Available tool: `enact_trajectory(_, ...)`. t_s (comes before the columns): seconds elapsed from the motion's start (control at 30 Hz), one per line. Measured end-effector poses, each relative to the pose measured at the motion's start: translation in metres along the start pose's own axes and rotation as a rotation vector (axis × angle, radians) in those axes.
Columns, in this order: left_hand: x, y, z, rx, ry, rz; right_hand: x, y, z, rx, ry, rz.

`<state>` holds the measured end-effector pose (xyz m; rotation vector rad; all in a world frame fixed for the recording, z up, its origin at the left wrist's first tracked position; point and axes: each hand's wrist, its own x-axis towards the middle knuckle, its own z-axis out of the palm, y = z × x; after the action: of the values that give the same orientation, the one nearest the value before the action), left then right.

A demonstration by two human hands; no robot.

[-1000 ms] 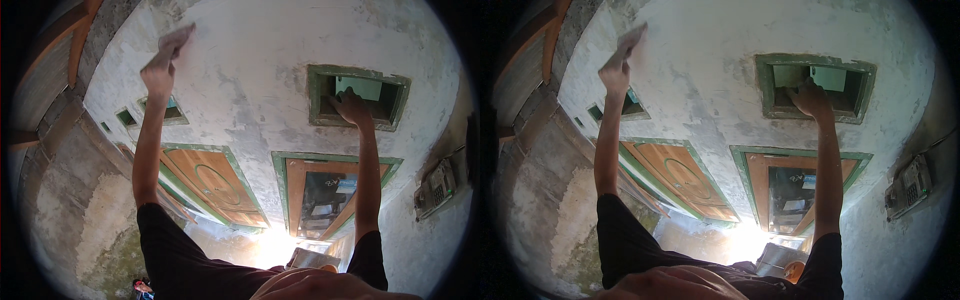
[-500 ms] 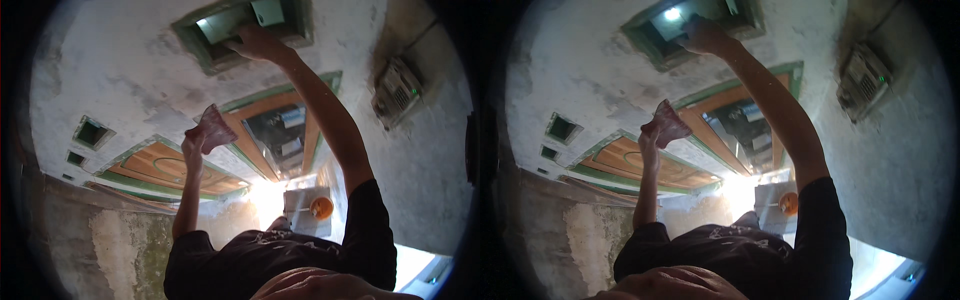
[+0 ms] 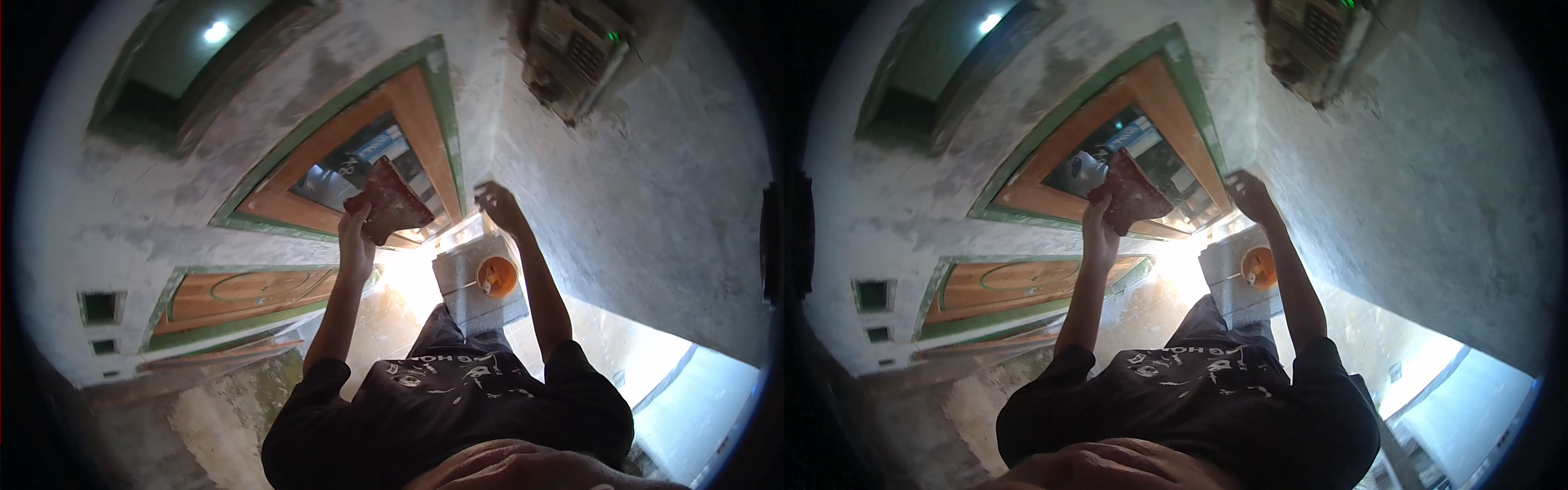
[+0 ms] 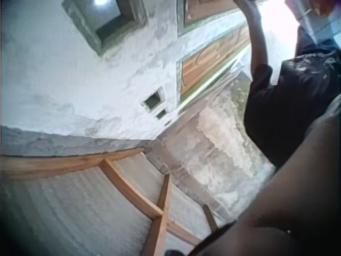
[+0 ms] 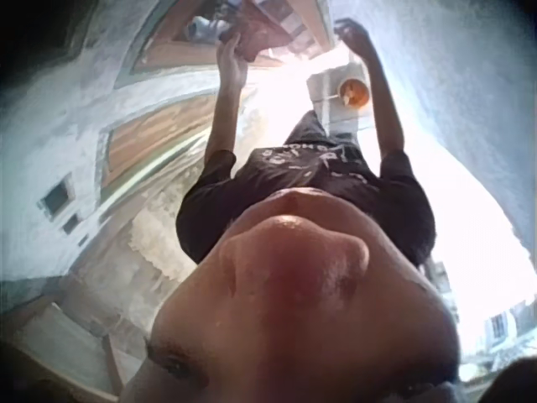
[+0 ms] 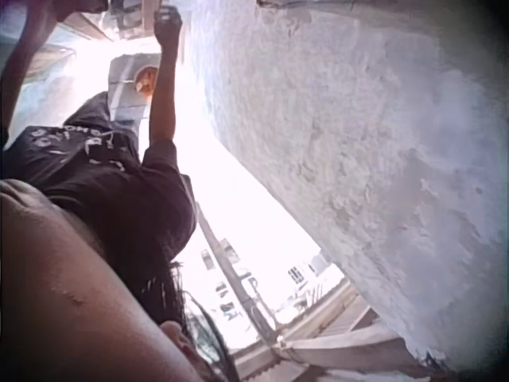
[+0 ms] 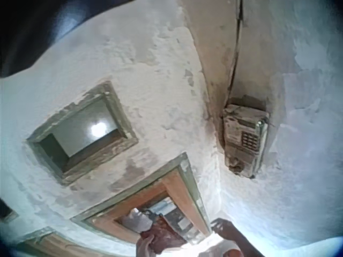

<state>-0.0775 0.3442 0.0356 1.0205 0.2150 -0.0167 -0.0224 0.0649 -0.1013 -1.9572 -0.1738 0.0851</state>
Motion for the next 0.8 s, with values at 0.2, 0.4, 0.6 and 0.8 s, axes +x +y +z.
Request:
enact_trajectory(0.2,0.024,-0.095,-0.030,0.081,-0.100,-0.316,-0.091,0.162,0.039,0.305,-0.114,0.591)
enact_trajectory(0.4,0.030,-0.168,-0.039,0.062,-0.035,-0.437,-0.164,0.242,0.077,0.140,0.036,0.723)
enact_trajectory(0.6,0.043,-0.246,-0.080,0.034,-0.041,-0.579,-0.208,0.311,0.095,-0.248,0.453,0.491)
enact_trajectory(0.8,0.057,-0.312,-0.111,0.010,-0.012,-0.672,-0.224,0.338,0.101,-0.540,0.594,0.563)
